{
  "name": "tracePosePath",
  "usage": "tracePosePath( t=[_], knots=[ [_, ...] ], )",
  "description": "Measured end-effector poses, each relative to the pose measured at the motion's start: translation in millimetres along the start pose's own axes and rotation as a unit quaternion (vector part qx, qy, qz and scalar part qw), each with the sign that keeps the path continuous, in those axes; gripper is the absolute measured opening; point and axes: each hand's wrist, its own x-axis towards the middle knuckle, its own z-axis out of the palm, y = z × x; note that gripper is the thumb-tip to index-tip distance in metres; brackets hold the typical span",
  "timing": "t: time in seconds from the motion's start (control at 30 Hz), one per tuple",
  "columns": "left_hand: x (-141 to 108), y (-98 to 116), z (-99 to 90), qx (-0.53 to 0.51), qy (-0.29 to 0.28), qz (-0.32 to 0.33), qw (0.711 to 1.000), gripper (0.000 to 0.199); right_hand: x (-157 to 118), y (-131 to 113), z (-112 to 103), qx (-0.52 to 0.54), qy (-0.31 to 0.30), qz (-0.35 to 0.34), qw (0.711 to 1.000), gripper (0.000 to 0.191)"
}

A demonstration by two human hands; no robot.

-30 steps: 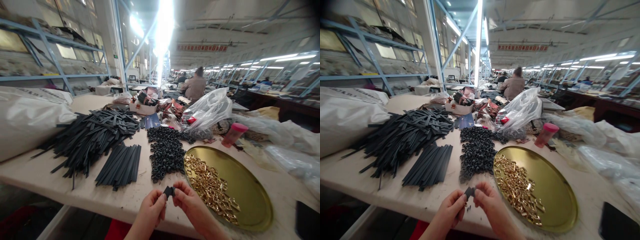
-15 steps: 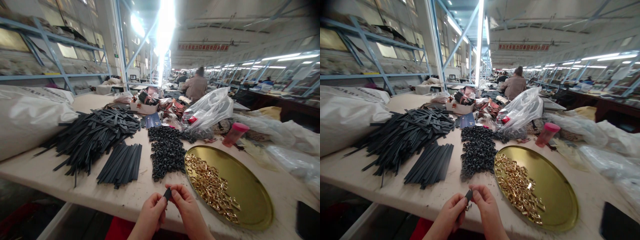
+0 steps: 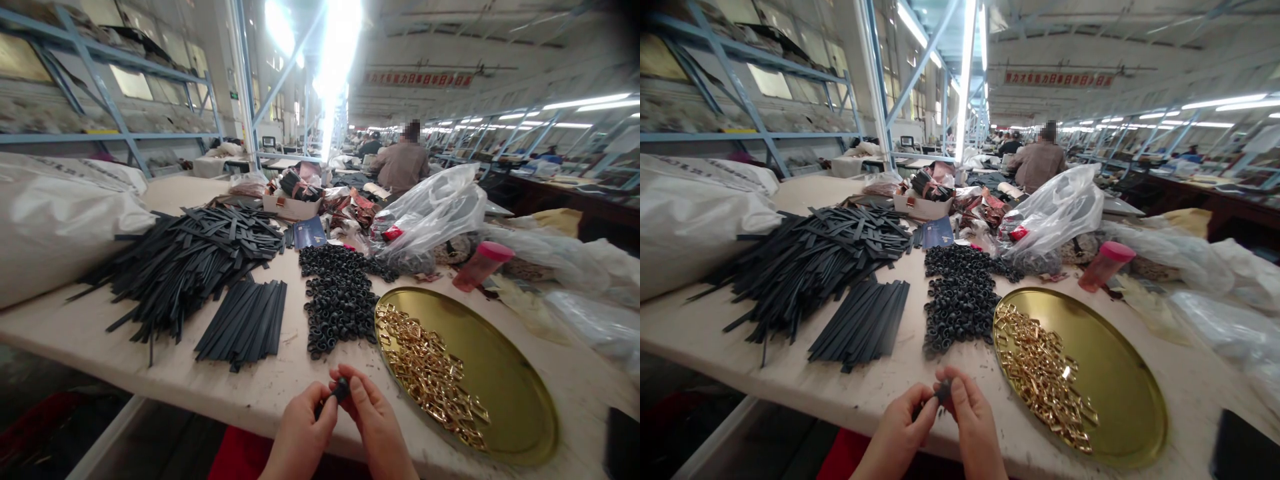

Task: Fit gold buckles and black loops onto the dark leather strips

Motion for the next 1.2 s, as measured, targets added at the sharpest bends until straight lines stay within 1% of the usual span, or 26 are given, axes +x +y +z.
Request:
tracePosePath(
  t=[0.07,0.13,0.27,0.37,0.5,0.6,0.67,0.77,0.83,0.93,1.0,1.1,1.2],
  knots=[
    [-0.6,0.9,-1.3,0.007,0.001,-0.009,1.000,0.020,2.1,-1.6,-0.4,0.034,-0.013,0.038,0.999,0.038],
    [-0.9,-0.2,-0.7,0.007,0.008,-0.015,1.000,0.020,3.3,-0.6,-0.6,0.020,-0.010,0.043,0.999,0.034],
    [-3.2,-2.4,1.7,0.020,0.031,0.005,0.999,0.023,0.6,6.7,0.3,-0.039,0.044,-0.006,0.998,0.029],
    [-5.7,-0.6,-0.8,0.047,0.012,0.015,0.999,0.024,-2.9,7.8,-1.1,-0.052,0.059,-0.019,0.997,0.033],
    [-9.2,5.1,-4.6,0.088,-0.036,0.027,0.995,0.024,-3.5,2.4,-8.2,-0.071,0.004,0.021,0.997,0.034],
    [-13.0,8.2,-2.6,0.102,-0.030,0.044,0.993,0.024,-4.1,2.5,-12.9,-0.075,-0.030,0.028,0.996,0.029],
    [-15.5,8.8,-0.6,0.107,-0.020,0.046,0.993,0.024,-7.1,4.2,-14.2,-0.067,-0.029,0.029,0.997,0.028],
    [-18.5,8.6,0.5,0.125,-0.025,0.041,0.991,0.023,-15.1,3.5,-13.8,-0.055,-0.021,0.036,0.998,0.028],
    [-20.5,9.3,0.0,0.131,-0.029,0.045,0.990,0.023,-20.2,0.3,-12.6,-0.049,-0.033,0.037,0.998,0.027],
    [-24.3,12.2,-1.3,0.110,-0.036,0.057,0.992,0.019,-23.9,-4.8,-11.1,-0.053,-0.042,0.028,0.997,0.028],
    [-26.9,14.7,-2.3,0.083,-0.056,0.060,0.993,0.012,-24.1,-5.9,-10.2,-0.064,-0.023,0.016,0.998,0.028],
    [-28.4,17.6,-3.3,0.045,-0.071,0.053,0.995,0.019,-23.8,-3.1,-7.0,-0.074,-0.005,0.000,0.997,0.027],
    [-26.3,18.1,-4.2,0.009,-0.062,0.038,0.997,0.016,-24.8,1.1,-3.9,-0.073,-0.033,-0.008,0.997,0.029]
  ],
)
